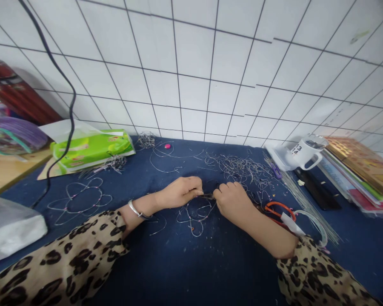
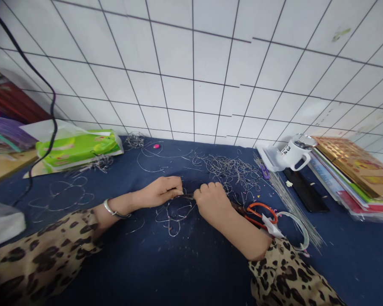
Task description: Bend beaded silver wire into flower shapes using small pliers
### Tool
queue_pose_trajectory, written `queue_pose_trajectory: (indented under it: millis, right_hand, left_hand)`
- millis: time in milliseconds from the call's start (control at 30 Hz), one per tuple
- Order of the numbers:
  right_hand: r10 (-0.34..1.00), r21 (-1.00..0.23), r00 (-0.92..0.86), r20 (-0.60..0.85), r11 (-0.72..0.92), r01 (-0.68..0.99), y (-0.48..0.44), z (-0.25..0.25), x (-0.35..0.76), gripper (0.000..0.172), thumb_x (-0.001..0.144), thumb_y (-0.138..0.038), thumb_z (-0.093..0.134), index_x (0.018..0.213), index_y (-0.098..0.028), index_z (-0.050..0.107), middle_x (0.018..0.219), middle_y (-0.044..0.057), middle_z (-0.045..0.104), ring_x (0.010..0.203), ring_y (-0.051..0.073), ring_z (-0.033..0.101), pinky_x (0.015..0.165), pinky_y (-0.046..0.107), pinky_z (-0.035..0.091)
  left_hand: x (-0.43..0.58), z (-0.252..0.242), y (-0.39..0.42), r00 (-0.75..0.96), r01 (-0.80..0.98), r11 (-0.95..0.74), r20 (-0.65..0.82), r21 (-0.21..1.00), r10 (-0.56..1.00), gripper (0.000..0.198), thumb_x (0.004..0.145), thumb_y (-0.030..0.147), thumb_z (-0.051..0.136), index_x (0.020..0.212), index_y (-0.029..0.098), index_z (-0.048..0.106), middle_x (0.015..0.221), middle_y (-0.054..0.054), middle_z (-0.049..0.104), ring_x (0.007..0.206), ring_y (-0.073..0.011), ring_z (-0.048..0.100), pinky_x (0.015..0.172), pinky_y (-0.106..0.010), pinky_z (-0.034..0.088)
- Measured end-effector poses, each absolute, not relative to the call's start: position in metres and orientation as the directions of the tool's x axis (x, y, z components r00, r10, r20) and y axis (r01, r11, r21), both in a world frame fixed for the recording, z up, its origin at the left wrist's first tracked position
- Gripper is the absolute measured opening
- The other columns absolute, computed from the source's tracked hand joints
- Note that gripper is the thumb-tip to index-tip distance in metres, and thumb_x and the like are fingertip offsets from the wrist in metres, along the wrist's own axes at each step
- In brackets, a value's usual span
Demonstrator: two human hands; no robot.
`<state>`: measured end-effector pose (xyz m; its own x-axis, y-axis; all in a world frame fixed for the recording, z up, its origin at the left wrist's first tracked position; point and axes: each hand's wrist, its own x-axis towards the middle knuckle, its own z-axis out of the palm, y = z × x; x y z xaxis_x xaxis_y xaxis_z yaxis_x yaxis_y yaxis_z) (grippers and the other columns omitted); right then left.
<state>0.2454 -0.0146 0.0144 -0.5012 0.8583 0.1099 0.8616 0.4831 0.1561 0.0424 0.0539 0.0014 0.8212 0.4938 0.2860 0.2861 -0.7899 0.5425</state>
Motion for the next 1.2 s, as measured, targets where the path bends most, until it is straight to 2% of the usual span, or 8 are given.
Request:
queue_pose_trajectory:
  millis: [467,800,1200]
  right_hand:
    - [0.865,0.17,-0.493,0.092,0.474,0.864,-0.0147,0.0141,0.2438,0.017,0.085,-0.018,0.042,0.081,-0.016,0.059,0.077,0.006,0.058,0.072,0.017,0.047,0.063,0.031,0.023]
    - [0.854,0.177,-0.507,0.119,0.484,0.857,-0.014,0.0176,0.2459,0.015,0.083,-0.017,0.044,0.079,-0.016,0.058,0.078,0.007,0.056,0.076,0.018,0.045,0.067,0.033,0.022]
    - [0.863,0.197,-0.498,0.082,0.476,0.857,-0.0145,0.0194,0.2426,0.017,0.083,-0.016,0.043,0.08,-0.016,0.06,0.077,0.007,0.056,0.074,0.017,0.045,0.066,0.032,0.023]
  left_hand:
    - [0.0426,0.0008,0.0535,0.838,0.254,-0.8,0.289,0.543,0.462,0.018,0.089,0.021,0.039,0.075,0.016,0.049,0.072,-0.001,0.049,0.068,-0.0121,0.047,0.064,-0.024,0.039]
    - [0.0418,0.0012,0.0544,0.836,0.247,-0.793,0.291,0.557,0.465,0.017,0.089,0.021,0.04,0.078,0.016,0.052,0.075,-0.001,0.051,0.069,-0.0119,0.048,0.064,-0.023,0.039]
    - [0.0416,0.0033,0.0533,0.838,0.21,-0.8,0.318,0.562,0.443,0.018,0.089,0.021,0.038,0.079,0.016,0.053,0.076,-0.002,0.053,0.071,-0.0128,0.05,0.065,-0.024,0.041]
